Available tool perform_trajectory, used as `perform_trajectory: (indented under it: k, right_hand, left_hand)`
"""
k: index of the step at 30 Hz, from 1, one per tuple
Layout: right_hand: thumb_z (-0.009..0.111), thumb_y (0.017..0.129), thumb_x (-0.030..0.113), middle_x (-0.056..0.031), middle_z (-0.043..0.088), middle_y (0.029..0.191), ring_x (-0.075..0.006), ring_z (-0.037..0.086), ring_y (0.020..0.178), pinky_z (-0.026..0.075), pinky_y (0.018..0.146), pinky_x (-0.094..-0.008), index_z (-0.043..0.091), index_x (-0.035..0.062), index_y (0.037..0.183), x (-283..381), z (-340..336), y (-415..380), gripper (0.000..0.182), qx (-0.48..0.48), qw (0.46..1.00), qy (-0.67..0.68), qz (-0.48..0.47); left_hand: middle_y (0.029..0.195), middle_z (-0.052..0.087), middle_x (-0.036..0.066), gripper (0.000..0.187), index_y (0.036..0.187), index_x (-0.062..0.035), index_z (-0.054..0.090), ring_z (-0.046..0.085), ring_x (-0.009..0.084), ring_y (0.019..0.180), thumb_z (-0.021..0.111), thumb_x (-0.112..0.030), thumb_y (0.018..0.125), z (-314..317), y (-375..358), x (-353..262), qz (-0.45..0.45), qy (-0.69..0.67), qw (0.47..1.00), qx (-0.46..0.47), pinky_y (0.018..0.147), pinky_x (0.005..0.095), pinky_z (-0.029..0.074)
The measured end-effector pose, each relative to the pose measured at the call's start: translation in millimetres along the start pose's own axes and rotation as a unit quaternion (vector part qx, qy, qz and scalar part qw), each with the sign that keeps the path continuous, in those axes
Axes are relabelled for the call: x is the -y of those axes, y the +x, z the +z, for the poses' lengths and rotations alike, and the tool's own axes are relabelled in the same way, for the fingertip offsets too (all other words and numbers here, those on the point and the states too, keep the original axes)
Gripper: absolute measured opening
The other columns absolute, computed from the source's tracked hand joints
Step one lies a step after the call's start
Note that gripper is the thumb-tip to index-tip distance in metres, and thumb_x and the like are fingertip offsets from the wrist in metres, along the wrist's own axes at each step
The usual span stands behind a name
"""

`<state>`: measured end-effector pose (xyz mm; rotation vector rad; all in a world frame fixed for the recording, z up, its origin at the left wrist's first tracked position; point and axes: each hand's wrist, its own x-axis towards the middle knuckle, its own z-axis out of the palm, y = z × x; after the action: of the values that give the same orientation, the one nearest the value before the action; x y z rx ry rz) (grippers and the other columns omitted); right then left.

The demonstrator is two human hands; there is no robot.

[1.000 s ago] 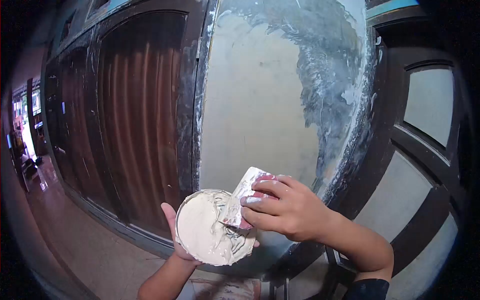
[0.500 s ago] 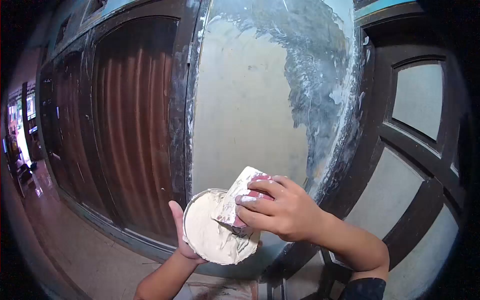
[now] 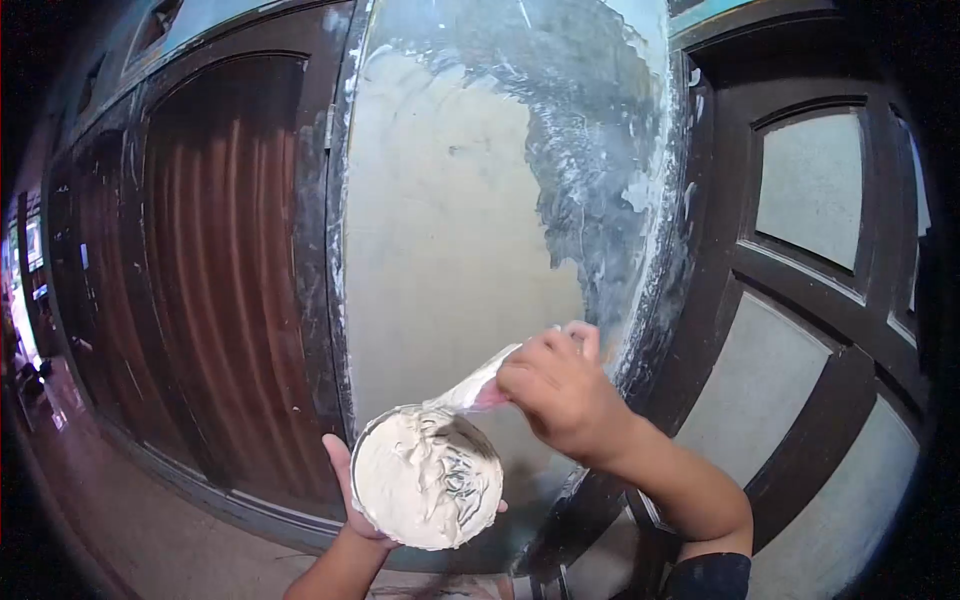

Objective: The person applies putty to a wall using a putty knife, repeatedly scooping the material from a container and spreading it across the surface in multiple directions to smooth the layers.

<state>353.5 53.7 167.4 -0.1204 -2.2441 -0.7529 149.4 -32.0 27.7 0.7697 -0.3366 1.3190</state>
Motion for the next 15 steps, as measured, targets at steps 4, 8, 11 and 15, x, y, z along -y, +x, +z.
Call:
perform_trajectory:
  k: [4, 8, 11, 15]
  right_hand:
    - [0.07, 0.085, 0.003, -0.0121, 0.06, 0.1, -0.034, 0.058, 0.098, 0.042, 0.087, -0.0446, 0.06, 0.0071, 0.107, -56, 4, -4, 0.024, 0.014, 0.99, 0.087, 0.109]
    - [0.079, 0.086, 0.02, -0.02, 0.065, 0.094, -0.0406, 0.062, 0.092, 0.05, 0.082, -0.0445, 0.059, 0.0014, 0.1, -128, -21, -1, 0.031, -0.015, 0.971, 0.065, 0.231]
    - [0.085, 0.083, 0.034, -0.0235, 0.065, 0.088, -0.0424, 0.065, 0.082, 0.052, 0.075, -0.0462, 0.058, 0.0001, 0.099, -180, -42, 1, 0.046, -0.024, 0.962, 0.042, 0.27]
    - [0.087, 0.08, 0.039, -0.024, 0.066, 0.09, -0.0441, 0.066, 0.085, 0.052, 0.076, -0.0467, 0.058, 0.0, 0.1, -238, -11, -11, 0.052, -0.028, 0.969, 0.03, 0.242]
  left_hand:
    - [0.159, 0.041, 0.026, 0.123, 0.16, -0.0102, 0.037, 0.046, 0.0579, 0.136, 0.036, -0.101, 0.076, -23, 0, -1, 0.021, 0.106, 0.984, -0.141, 0.102, 0.0896, 0.029]
    - [0.159, 0.039, 0.031, 0.125, 0.16, -0.0095, 0.035, 0.04, 0.0658, 0.135, 0.041, -0.1, 0.075, -45, 1, 0, 0.028, 0.023, 0.994, -0.106, 0.1, 0.0906, 0.029]
    - [0.158, 0.035, 0.036, 0.125, 0.161, -0.0091, 0.033, 0.037, 0.0711, 0.133, 0.043, -0.099, 0.076, -57, 2, 7, 0.086, 0.004, 0.988, -0.126, 0.096, 0.0918, 0.03]
    - [0.156, 0.047, 0.026, 0.112, 0.156, -0.0093, 0.044, 0.047, 0.0578, 0.135, 0.041, -0.094, 0.083, -46, 19, 11, 0.119, 0.052, 0.99, -0.057, 0.097, 0.0902, 0.031]
